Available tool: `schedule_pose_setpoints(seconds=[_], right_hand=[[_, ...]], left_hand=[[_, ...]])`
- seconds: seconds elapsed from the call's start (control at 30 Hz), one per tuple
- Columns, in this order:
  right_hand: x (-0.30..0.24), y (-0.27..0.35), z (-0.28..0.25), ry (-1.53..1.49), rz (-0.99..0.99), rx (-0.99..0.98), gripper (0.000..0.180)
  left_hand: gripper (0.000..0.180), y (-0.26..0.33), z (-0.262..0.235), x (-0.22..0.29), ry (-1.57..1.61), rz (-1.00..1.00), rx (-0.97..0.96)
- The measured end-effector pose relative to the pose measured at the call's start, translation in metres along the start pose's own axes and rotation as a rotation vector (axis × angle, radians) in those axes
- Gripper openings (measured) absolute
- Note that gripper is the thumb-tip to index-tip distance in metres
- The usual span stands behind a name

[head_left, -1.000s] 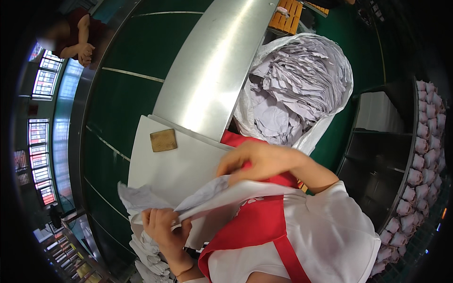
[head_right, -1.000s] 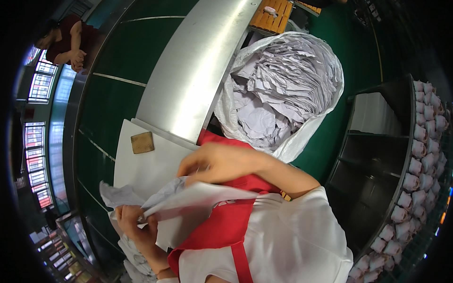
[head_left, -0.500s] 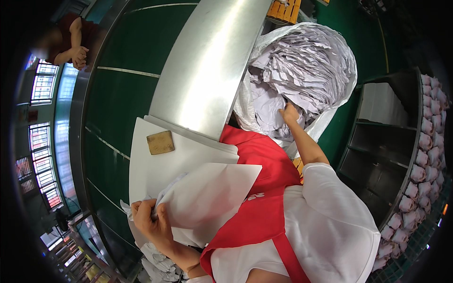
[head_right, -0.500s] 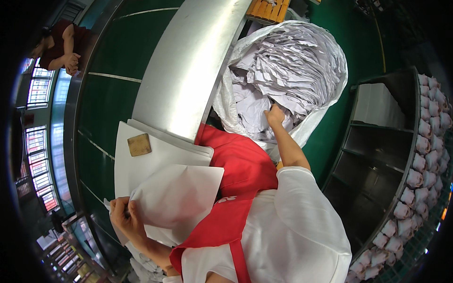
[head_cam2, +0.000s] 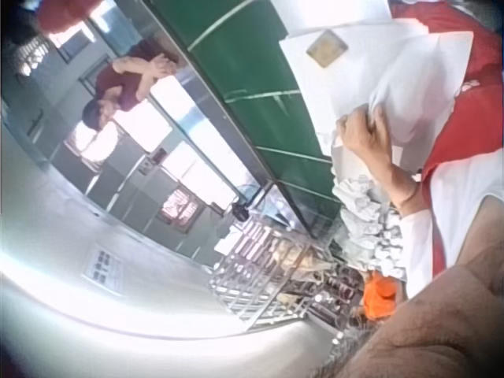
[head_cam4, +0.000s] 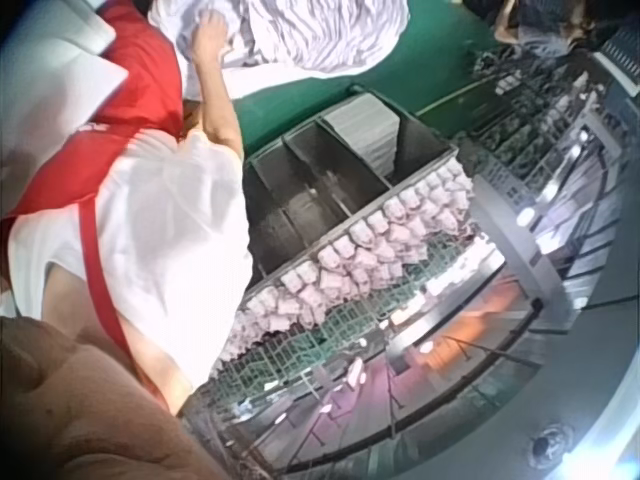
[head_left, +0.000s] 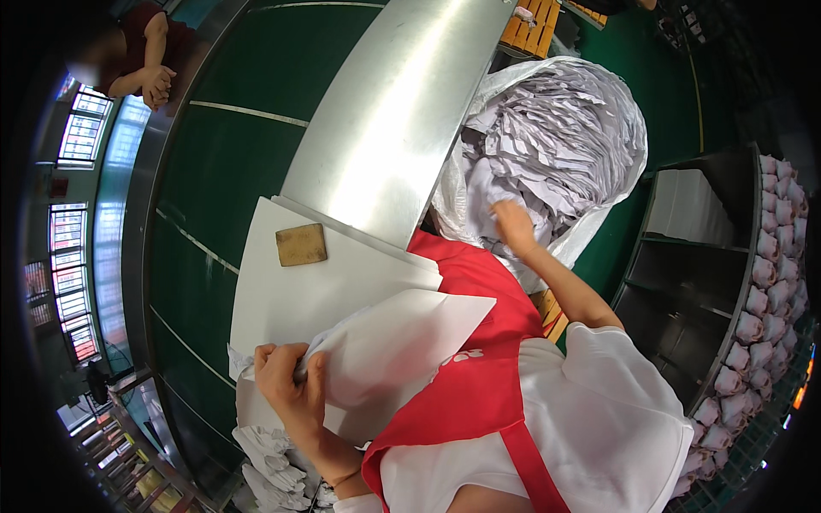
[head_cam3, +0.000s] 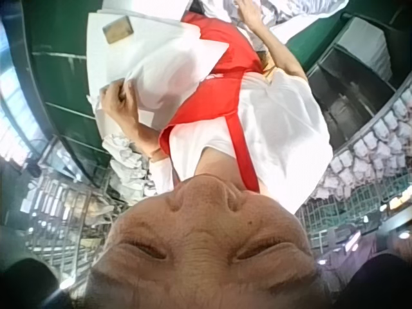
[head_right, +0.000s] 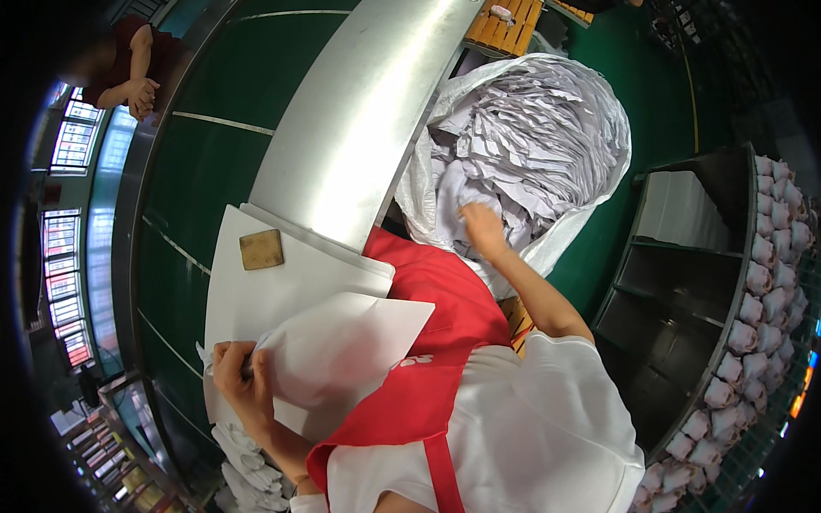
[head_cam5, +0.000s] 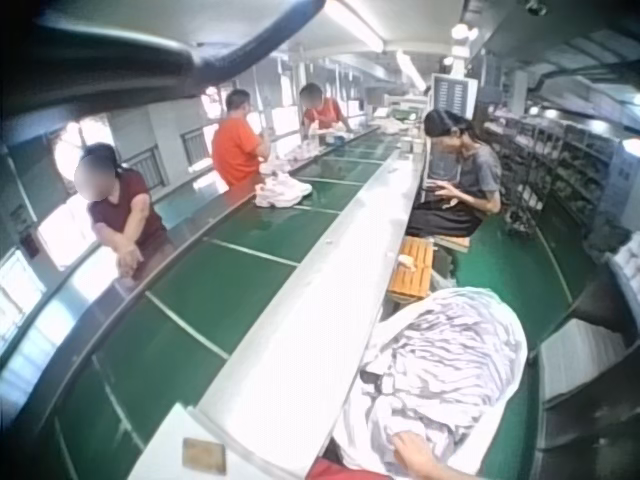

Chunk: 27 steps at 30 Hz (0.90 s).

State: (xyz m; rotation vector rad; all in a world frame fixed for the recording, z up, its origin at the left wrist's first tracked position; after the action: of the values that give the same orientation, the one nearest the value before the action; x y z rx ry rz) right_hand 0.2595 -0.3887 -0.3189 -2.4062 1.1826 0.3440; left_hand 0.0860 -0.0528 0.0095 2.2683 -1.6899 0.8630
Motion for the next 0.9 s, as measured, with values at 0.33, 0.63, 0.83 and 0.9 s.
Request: schedule_pose_setpoints(seconds=[0.33,0.63,0.83,0.9], right_hand=[[-0.004,0.03,0.049,-0.104,0.557,-0.243,0.061],[0.066,0.033,0.05,0.023,0.909,-0.311,0.052],[0.104,0.077,0.014,0.116,1.098,0.077,0.051],[0.086,0.059,-0.01,0.047,0.777,0.282,0.056]], left_hand=[[0.019,0.0,0.001,0.003,-0.014,0.009,-0.021],[0.019,-0.002,0.001,0.006,-0.018,-0.005,-0.017],[0.02,-0.001,0.0,0.0,0.005,-0.009,-0.002],[0.02,0.002,-0.001,0.0,-0.001,-0.017,-0.003]])
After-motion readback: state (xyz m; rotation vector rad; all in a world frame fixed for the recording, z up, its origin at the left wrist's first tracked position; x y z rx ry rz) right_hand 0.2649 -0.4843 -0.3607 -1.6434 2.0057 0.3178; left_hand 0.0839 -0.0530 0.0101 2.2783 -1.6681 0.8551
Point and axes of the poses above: each hand's wrist, its own y-axis away from the middle knuckle, its own z-axis out of the palm, x = y × z, the point moved 2 cm from there along -y, towards the middle knuckle, and after that the axes turned 6 degrees about -z, right-handed, at the moved point
